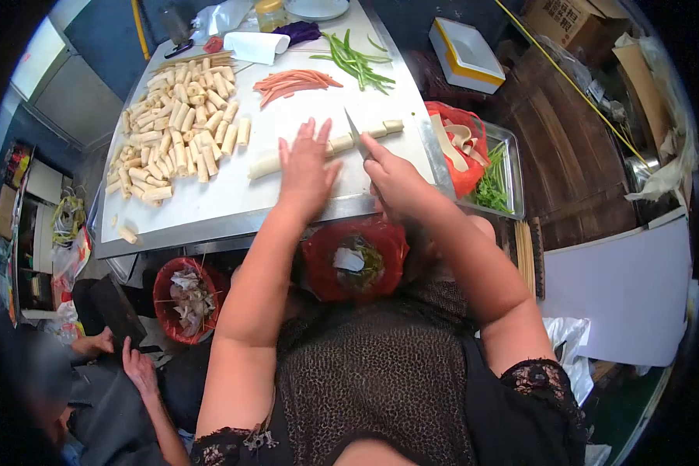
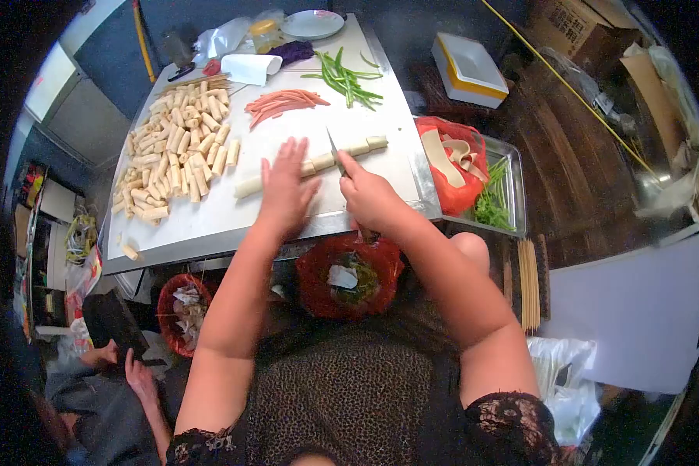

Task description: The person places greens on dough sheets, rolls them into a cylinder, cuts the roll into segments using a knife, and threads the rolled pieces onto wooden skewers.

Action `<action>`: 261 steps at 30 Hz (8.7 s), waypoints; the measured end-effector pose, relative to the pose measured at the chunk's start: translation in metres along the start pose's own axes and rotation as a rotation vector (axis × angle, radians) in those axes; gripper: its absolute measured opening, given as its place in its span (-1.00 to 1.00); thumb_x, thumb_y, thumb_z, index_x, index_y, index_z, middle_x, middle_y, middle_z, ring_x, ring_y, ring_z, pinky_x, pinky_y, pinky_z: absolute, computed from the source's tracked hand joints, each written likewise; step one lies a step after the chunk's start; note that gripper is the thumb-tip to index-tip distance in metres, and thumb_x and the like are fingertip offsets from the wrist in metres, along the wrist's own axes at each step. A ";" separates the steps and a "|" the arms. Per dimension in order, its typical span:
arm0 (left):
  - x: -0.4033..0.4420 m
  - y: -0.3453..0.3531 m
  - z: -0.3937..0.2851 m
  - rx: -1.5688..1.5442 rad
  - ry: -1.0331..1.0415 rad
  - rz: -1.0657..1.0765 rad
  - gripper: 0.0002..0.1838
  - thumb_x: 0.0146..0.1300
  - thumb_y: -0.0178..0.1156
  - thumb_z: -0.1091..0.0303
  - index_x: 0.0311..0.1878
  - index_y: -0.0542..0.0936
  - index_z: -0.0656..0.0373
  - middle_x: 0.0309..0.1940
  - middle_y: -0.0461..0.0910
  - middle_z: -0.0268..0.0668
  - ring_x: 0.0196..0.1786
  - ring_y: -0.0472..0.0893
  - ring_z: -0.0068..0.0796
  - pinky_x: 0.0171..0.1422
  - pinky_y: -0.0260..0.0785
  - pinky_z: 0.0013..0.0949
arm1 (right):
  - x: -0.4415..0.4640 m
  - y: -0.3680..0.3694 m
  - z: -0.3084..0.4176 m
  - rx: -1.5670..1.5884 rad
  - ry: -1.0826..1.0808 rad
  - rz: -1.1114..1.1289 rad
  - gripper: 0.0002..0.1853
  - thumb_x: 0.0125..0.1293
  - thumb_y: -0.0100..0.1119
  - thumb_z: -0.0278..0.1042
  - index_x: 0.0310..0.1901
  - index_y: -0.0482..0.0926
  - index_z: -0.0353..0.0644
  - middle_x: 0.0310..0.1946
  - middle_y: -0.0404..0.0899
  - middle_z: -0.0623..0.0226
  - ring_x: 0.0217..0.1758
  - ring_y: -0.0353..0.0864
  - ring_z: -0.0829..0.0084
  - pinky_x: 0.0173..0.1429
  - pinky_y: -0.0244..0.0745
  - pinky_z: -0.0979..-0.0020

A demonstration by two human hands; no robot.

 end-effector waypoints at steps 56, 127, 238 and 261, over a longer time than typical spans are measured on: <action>-0.039 -0.030 0.061 0.052 -0.066 -0.035 -0.66 0.37 0.09 0.38 0.17 0.62 0.02 0.16 0.61 -0.26 0.30 0.52 -0.17 0.43 0.25 0.10 | -0.025 0.075 0.017 0.157 0.045 0.057 -0.34 0.51 -0.22 -0.30 0.57 -0.08 -0.17 -0.54 0.49 0.23 -0.62 0.59 0.34 -0.47 0.57 0.26; -0.057 -0.042 0.089 -0.009 -0.148 -0.018 -0.66 0.42 0.11 0.27 0.20 0.61 0.10 0.25 0.54 -0.08 0.35 0.47 -0.08 0.51 0.15 0.06 | 0.031 0.107 0.048 0.399 -0.043 0.159 -0.29 0.50 -0.11 -0.24 0.58 -0.10 -0.15 -0.51 0.51 0.21 -0.65 0.55 0.33 -0.60 0.49 0.28; 0.026 0.030 -0.094 -0.384 0.161 0.311 -0.77 0.09 0.40 0.34 -0.22 0.59 0.17 -0.32 0.54 -0.21 -0.18 0.55 -0.10 -0.07 0.40 -0.15 | -0.010 -0.093 -0.077 -0.370 -0.696 -0.061 -0.90 0.12 0.36 -0.45 -0.33 0.64 -0.20 -0.33 0.58 0.24 -0.20 0.58 0.16 -0.10 0.48 0.21; 0.034 0.043 -0.087 -0.295 0.110 0.256 -0.69 0.20 0.35 0.46 0.01 0.59 0.25 -0.22 0.55 -0.16 -0.20 0.57 -0.20 -0.06 0.46 -0.24 | 0.008 -0.093 -0.083 -0.417 -0.781 -0.263 -0.81 0.14 0.34 -0.46 -0.19 0.68 -0.23 -0.31 0.58 0.20 -0.17 0.60 0.15 -0.05 0.53 0.20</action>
Point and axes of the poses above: each hand's wrist, its own x-axis towards the middle knuckle, its own y-axis out of the palm, z = x × y, the point moved 3 cm from there along x, towards the middle knuckle
